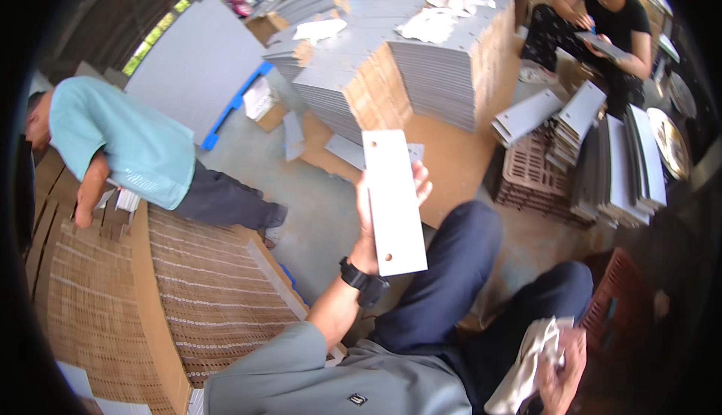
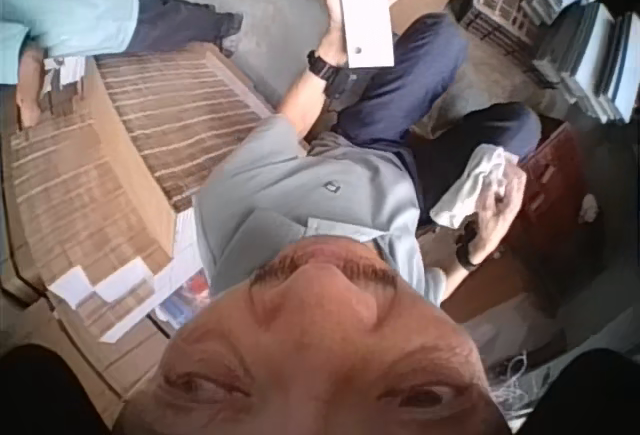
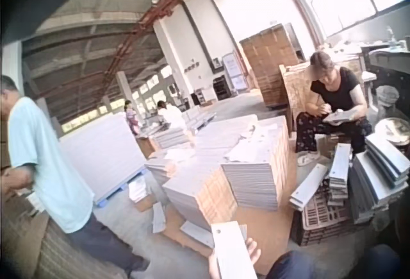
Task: Clean and inspect grey furniture panels using a cloth and a sanding block.
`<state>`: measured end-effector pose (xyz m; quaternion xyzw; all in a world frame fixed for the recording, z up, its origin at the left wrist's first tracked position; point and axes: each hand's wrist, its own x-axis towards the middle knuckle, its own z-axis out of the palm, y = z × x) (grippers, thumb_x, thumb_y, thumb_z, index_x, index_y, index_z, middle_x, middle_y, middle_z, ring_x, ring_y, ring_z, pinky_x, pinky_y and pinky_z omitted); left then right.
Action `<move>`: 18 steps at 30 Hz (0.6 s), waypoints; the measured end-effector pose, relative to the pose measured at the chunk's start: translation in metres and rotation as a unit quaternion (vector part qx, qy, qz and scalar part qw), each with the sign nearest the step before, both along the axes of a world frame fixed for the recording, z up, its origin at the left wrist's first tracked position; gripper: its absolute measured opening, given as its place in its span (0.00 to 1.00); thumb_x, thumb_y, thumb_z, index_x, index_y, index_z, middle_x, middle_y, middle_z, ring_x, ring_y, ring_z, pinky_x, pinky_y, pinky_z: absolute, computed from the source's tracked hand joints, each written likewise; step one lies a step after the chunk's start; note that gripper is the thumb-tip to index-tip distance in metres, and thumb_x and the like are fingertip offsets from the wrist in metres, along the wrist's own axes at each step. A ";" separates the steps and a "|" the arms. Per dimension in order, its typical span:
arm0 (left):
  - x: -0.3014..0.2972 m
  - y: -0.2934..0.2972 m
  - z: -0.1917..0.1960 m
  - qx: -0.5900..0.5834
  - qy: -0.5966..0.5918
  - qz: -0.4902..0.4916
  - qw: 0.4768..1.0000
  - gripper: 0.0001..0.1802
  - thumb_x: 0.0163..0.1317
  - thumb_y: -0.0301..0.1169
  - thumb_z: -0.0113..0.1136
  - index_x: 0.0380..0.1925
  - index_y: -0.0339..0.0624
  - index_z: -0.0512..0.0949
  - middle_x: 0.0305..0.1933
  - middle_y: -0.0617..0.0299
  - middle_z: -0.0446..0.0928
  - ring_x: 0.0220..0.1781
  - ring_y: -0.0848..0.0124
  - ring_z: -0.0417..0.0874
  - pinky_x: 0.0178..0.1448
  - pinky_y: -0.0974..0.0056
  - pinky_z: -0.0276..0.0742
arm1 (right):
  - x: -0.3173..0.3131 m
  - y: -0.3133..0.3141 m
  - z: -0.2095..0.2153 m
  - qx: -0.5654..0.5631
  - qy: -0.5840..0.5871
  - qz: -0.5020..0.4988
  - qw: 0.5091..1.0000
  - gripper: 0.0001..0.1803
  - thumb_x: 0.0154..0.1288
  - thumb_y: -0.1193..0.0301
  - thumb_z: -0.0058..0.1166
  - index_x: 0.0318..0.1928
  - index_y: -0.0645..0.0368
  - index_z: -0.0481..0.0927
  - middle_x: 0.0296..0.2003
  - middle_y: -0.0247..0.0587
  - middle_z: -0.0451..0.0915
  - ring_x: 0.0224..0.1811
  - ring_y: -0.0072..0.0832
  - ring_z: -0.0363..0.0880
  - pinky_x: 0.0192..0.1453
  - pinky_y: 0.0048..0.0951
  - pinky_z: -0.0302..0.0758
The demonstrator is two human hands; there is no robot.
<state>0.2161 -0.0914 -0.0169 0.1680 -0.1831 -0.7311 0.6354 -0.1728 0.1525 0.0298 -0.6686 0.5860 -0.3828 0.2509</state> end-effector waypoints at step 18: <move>-0.083 0.059 0.030 0.051 0.058 -0.009 0.997 0.37 0.71 0.46 0.48 0.72 0.30 0.64 0.74 0.47 0.69 0.80 0.56 0.68 0.83 0.43 0.63 | 0.097 -0.071 0.012 0.234 -0.322 0.051 0.916 0.53 0.61 0.41 0.72 0.72 0.68 0.67 0.60 0.53 0.78 0.58 0.39 0.81 0.60 0.39 0.81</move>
